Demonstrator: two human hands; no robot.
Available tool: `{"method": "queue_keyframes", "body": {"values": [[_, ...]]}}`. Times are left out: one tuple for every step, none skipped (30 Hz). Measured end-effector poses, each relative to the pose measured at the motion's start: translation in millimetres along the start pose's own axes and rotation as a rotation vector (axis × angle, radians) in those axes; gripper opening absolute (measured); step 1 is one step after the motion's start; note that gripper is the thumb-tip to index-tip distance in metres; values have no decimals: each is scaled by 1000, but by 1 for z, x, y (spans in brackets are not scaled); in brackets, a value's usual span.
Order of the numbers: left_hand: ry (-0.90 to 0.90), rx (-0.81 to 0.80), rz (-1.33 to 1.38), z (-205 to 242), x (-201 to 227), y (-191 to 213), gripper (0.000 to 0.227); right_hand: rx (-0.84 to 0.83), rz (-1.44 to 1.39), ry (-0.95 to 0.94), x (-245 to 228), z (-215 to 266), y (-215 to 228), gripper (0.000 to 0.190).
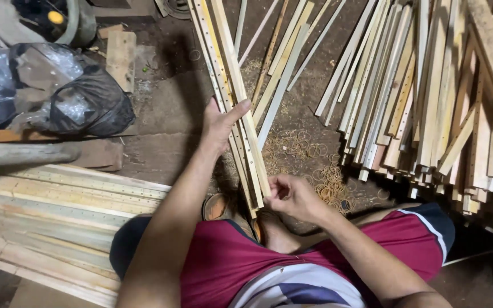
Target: The person sits on the floor and sorts thin wooden slats with pre-drilled holes, picking them up one by one, inspecting them, and placing them into a growing stack. The person handles the slats by hand without using tools.
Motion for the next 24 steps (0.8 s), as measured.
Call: {"method": "queue_keyframes", "body": {"values": [[-8, 1, 1, 0, 1, -3, 90, -1, 7, 4, -7, 4, 1, 25], [-45, 27, 49, 0, 2, -5, 79, -3, 66, -33, -12, 9, 2, 27], [-82, 50, 99, -1, 2, -9, 69, -3, 127, -71, -18, 14, 4, 30], [-90, 48, 102, 5, 6, -13, 69, 0, 134, -68, -28, 18, 5, 30], [-108, 63, 96, 10, 11, -18, 65, -12, 183, -82, -39, 21, 6, 33], [-126, 77, 89, 16, 16, -22, 61, -23, 232, -95, -49, 24, 7, 37], [-135, 75, 93, 18, 13, -26, 61, -20, 241, -92, -59, 19, 6, 37], [-132, 80, 71, 19, 9, -30, 68, 42, 226, -25, -71, 14, 7, 60], [-125, 80, 50, 21, 4, -36, 75, 106, 209, 40, -82, 12, 8, 84], [-130, 75, 55, 27, 6, -44, 75, 112, 216, 40, -88, 7, 1, 84], [-121, 76, 67, 33, 8, -51, 73, 90, 244, 79, -96, 1, -7, 93], [-112, 76, 79, 38, 9, -58, 70, 68, 271, 117, -104, -5, -15, 103], [-118, 72, 77, 35, 13, -59, 70, 72, 274, 122, -102, -3, -17, 103], [-131, 48, 122, 33, 16, -61, 73, 90, 299, 115, -100, -1, -18, 98], [-141, 27, 171, 32, 17, -63, 76, 104, 326, 103, -96, 3, -20, 93], [-143, 26, 174, 40, 33, -71, 76, 104, 329, 102, -106, 9, -25, 93], [-95, 14, 231, 49, 46, -82, 76, 91, 369, 121, -117, 17, -30, 95], [-47, 2, 288, 58, 58, -93, 77, 78, 409, 139, -128, 24, -35, 96], [-46, 7, 294, 58, 51, -93, 77, 72, 412, 135, -120, 27, -37, 96], [-49, 55, 322, 58, 43, -92, 61, 73, 404, 133, -113, 30, -39, 106], [-54, 102, 346, 57, 37, -90, 45, 77, 395, 134, -107, 30, -40, 117], [-56, 106, 348, 55, 34, -86, 45, 73, 397, 134, -101, 32, -43, 117], [-61, 104, 324, 52, 31, -84, 32, 119, 328, 96, -93, 34, -42, 108], [-67, 101, 301, 48, 28, -82, 24, 165, 258, 59, -84, 36, -41, 100]]}}
Point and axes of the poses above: each hand's wrist, its own z-axis away from the middle knuckle, its own y-axis out of the back of the hand, x = y × z, the point moved 4 cm from there along -z, towards the middle knuckle, and after that the axes turned 15 degrees about -x, right-handed, at the moved point
